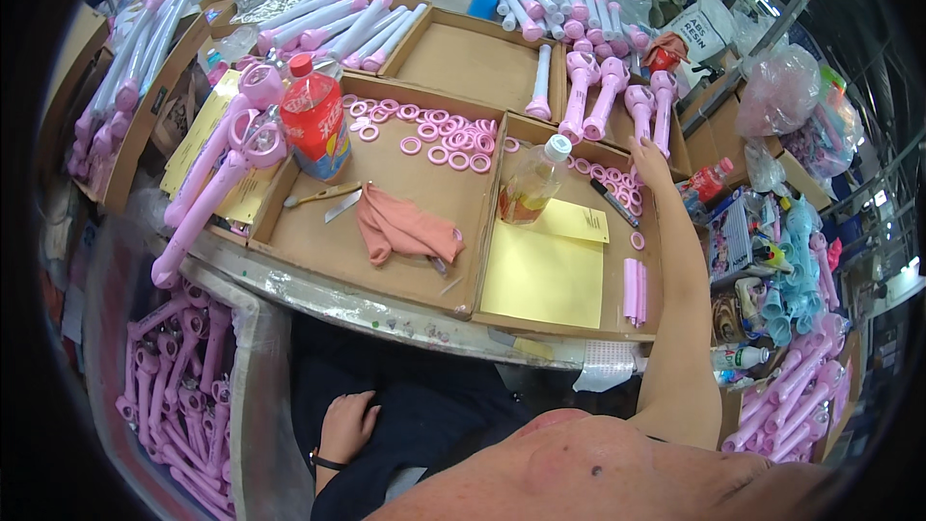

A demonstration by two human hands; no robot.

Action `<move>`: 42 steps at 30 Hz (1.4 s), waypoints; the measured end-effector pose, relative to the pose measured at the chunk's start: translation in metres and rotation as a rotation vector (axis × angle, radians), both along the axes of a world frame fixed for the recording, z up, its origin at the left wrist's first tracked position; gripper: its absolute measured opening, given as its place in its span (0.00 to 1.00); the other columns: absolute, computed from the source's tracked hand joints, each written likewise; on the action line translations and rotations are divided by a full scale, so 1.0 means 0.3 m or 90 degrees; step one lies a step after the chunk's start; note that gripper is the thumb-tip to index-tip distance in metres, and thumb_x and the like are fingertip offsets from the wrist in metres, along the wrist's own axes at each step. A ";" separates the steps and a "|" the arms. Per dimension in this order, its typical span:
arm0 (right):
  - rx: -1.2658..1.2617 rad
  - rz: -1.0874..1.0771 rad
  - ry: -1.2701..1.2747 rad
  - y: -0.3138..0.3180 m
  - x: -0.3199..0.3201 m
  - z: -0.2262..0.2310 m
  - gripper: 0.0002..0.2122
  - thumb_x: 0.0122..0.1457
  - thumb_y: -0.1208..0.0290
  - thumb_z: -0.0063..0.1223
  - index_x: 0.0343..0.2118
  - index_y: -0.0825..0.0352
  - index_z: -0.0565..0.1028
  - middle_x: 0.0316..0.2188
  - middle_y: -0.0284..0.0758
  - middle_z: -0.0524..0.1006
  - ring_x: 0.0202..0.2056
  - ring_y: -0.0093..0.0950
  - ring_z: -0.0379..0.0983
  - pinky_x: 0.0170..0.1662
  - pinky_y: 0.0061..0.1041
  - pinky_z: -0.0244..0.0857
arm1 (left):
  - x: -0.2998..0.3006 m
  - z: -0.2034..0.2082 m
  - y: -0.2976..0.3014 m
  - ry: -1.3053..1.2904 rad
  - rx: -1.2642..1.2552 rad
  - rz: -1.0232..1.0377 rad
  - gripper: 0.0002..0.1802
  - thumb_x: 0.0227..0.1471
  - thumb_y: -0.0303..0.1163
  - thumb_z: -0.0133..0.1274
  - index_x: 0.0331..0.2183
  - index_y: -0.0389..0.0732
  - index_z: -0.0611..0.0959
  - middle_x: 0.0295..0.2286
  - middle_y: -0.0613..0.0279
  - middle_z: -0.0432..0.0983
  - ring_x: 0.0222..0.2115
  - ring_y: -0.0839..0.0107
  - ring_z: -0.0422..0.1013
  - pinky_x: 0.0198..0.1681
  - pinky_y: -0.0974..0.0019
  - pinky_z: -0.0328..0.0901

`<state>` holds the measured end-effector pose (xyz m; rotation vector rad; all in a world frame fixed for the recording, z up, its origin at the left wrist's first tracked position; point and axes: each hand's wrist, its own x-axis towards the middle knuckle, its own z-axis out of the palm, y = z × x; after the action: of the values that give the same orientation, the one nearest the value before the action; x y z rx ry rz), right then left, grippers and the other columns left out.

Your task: The person assembles pink light-up batons by inserting small metal rods into the handle, attaching a clear plastic top, and applying a label. They repeatedly pick batons from a bin, perform the assembly steps, and place the finished items on a nearby table.

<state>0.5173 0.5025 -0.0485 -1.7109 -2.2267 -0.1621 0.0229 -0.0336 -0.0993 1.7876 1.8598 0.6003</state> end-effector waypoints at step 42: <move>0.033 0.072 0.822 -0.490 -0.383 0.261 0.10 0.61 0.66 0.48 0.36 0.69 0.74 0.31 0.33 0.75 0.26 0.20 0.70 0.33 0.19 0.65 | -0.042 0.059 0.084 -0.115 0.072 -0.034 0.12 0.48 0.32 0.54 0.37 0.39 0.79 0.33 0.54 0.77 0.37 0.57 0.72 0.47 0.56 0.64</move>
<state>0.4025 0.3555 0.0297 -1.0766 -1.2759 0.7027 0.0102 -0.0085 -0.0815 1.7845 1.6818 0.8321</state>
